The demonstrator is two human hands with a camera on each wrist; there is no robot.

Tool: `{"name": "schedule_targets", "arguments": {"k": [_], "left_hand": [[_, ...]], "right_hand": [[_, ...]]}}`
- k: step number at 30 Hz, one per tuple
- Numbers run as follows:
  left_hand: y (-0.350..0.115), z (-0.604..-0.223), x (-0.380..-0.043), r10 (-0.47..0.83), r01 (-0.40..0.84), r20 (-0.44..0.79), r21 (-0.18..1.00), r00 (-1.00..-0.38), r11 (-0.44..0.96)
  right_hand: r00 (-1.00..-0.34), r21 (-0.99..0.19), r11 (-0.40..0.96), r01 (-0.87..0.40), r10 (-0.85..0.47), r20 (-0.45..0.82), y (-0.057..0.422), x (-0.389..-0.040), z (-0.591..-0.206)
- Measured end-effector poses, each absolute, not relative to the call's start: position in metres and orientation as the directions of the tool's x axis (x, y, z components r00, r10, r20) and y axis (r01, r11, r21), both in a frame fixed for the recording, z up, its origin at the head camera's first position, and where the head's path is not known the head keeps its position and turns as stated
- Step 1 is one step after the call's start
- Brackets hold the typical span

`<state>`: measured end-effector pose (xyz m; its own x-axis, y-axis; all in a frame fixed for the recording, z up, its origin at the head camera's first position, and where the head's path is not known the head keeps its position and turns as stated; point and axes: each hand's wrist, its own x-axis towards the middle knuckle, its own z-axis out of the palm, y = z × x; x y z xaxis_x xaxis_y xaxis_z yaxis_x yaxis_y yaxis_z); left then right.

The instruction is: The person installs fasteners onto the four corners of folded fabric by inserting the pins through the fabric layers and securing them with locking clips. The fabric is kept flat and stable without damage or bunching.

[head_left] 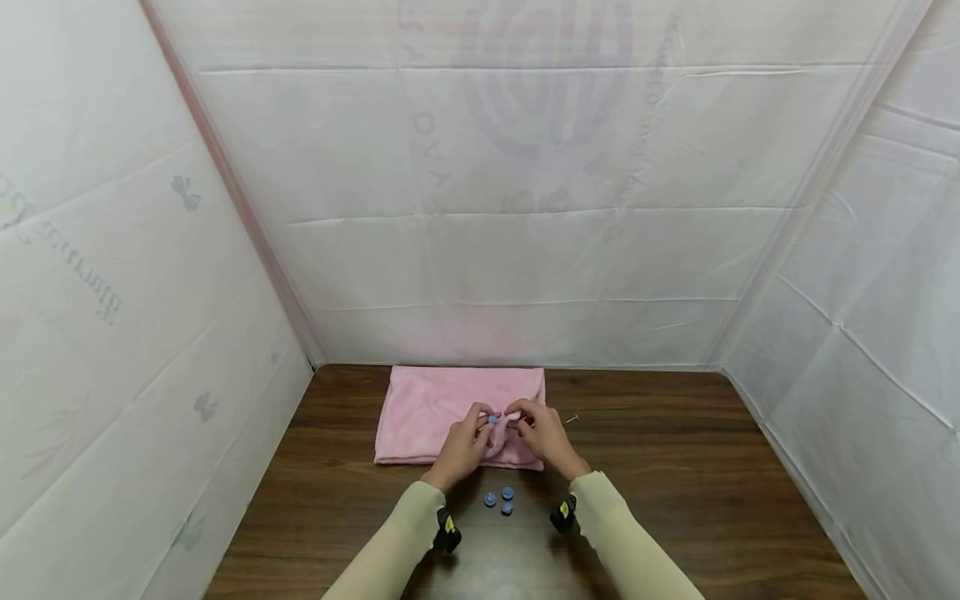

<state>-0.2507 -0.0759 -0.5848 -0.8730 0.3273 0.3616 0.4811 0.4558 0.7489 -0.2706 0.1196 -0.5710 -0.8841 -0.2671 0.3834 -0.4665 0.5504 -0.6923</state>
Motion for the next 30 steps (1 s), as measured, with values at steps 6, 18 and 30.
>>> {"name": "schedule_targets", "arguments": {"k": [6,18,30], "left_hand": [[-0.0748,-0.5853,-0.2518,0.331,0.499,0.381,0.739,-0.863,0.452],[-0.0740,-0.5834,-0.2510,0.317,0.487,0.374,0.735,-0.872,0.471],[-0.0705,-0.5787,-0.2502,0.281,0.536,0.457,0.687,-0.844,0.491]], "right_hand": [[-0.886,-0.691,0.556,-0.462,-0.264,0.380,0.1201,-0.2709,-0.5723],[-0.889,-0.695,0.553,-0.459,-0.282,0.362,0.1219,-0.2709,-0.5733],[-0.874,-0.678,0.552,-0.486,-0.290,0.391,0.1237,-0.2712,-0.5745]]}}
